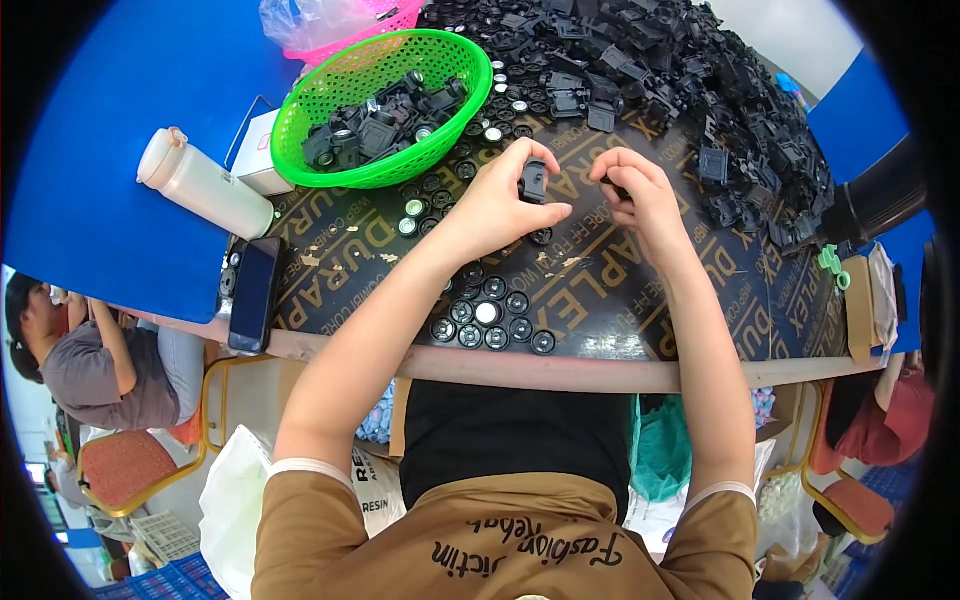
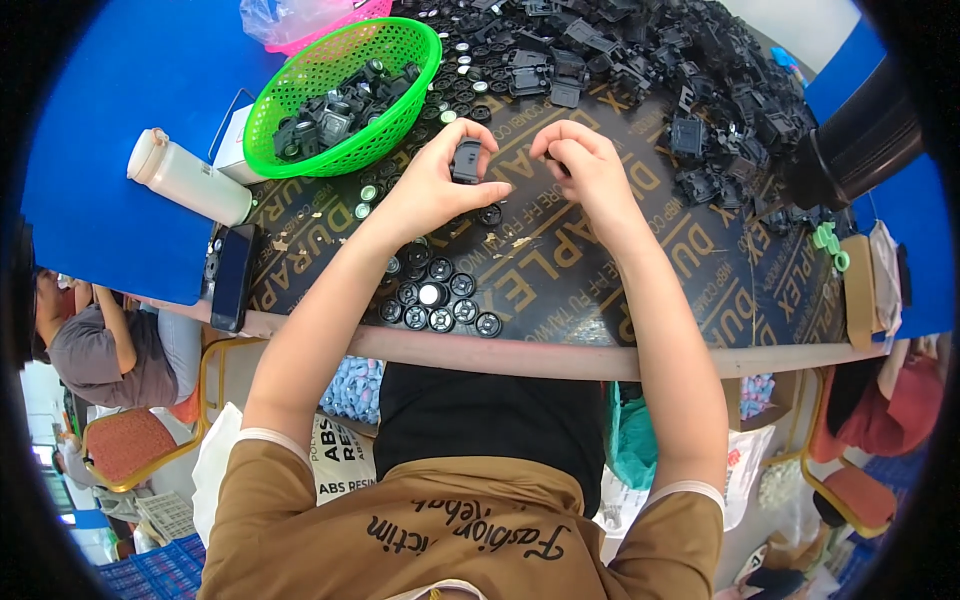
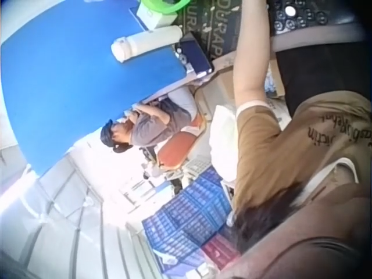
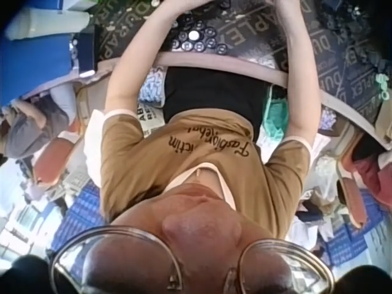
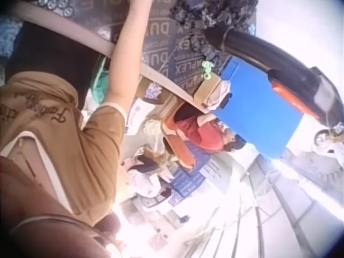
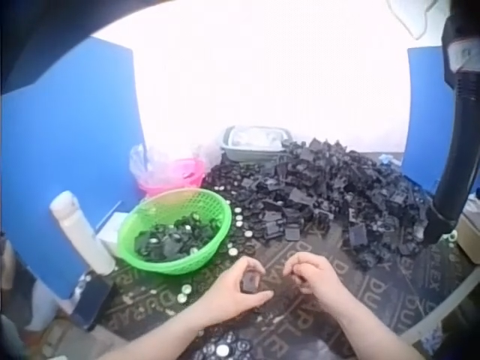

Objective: Assembling small plastic components for a toy or electronic device at a factory workbench.

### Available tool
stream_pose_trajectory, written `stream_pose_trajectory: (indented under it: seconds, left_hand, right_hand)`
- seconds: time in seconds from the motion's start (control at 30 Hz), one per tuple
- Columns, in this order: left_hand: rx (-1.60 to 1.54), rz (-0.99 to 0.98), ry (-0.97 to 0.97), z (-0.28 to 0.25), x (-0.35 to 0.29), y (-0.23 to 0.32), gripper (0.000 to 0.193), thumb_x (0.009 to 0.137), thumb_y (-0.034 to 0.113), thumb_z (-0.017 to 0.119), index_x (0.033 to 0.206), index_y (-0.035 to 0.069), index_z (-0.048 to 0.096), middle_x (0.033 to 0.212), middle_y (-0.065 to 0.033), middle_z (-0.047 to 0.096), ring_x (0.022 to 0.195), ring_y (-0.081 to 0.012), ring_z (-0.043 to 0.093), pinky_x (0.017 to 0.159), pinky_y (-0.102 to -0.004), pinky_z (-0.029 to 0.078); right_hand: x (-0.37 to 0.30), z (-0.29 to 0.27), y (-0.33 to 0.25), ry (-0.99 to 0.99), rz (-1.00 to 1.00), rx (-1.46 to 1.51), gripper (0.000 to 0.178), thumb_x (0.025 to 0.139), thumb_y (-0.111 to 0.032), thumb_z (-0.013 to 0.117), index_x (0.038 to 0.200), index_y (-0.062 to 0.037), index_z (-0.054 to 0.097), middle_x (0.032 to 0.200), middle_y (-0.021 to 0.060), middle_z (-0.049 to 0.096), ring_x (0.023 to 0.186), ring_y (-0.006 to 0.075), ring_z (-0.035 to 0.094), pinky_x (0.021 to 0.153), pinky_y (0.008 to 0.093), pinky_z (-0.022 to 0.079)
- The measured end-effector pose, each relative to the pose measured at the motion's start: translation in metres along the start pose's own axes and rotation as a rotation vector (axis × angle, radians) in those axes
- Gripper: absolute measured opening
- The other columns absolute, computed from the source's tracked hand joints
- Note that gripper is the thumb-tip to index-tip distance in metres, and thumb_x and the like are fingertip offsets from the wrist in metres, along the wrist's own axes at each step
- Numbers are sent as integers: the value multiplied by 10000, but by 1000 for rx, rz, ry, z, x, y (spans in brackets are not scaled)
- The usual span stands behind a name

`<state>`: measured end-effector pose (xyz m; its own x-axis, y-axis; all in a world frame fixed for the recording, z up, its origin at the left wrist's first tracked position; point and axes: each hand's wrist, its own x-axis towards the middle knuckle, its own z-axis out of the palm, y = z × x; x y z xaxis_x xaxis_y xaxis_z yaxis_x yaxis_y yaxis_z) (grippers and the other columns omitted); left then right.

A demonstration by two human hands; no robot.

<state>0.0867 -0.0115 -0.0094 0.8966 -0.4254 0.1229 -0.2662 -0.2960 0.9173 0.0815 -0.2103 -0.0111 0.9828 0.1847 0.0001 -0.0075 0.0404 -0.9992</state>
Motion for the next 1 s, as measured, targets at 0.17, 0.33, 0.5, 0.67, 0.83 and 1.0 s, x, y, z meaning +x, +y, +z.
stream_pose_trajectory:
  seconds: [0.17,0.33,0.5,0.67,0.83,1.0]
  left_hand:
    - [15,50,34,3,1,-2,322,709,116,734,920,98,493,772,33,484,730,-63,459,644,-213,393]
    - [44,145,25,6,-1,-2,325,706,95,720,960,76,518,743,13,535,666,-77,496,606,-229,424]
    - [169,296,94,11,3,-7,337,669,143,747,931,41,560,728,-53,598,648,-130,566,599,-272,456]
    - [306,305,128,9,-1,-2,327,653,158,749,874,23,549,720,-101,591,645,-193,589,593,-295,462]
    - [395,337,111,12,-3,-2,309,632,126,729,850,26,534,755,-131,590,702,-277,608,614,-337,471]
    - [496,462,99,12,-6,-2,309,620,90,701,843,43,492,786,-128,573,803,-326,586,688,-400,470]
  right_hand:
    - [-6,3,-2,-16,-81,279,160,892,-119,469,918,-26,596,589,-59,396,460,4,258,418,166,196]
    - [-9,12,-5,-63,-111,249,179,898,-116,485,1044,-30,545,638,-35,448,482,11,298,429,165,217]
    - [-11,16,-1,-187,-119,109,209,907,-84,499,1111,-37,498,748,1,550,565,26,409,484,152,299]
    - [-14,18,2,-164,-95,175,177,869,-14,541,1044,-12,512,834,17,553,583,30,415,506,157,327]
    - [-12,18,9,-278,-43,326,202,834,-26,602,1016,-43,517,904,0,530,638,20,429,516,151,326]
    - [-14,20,6,-196,125,204,181,830,-60,621,978,-63,515,833,-28,526,657,9,437,524,154,330]
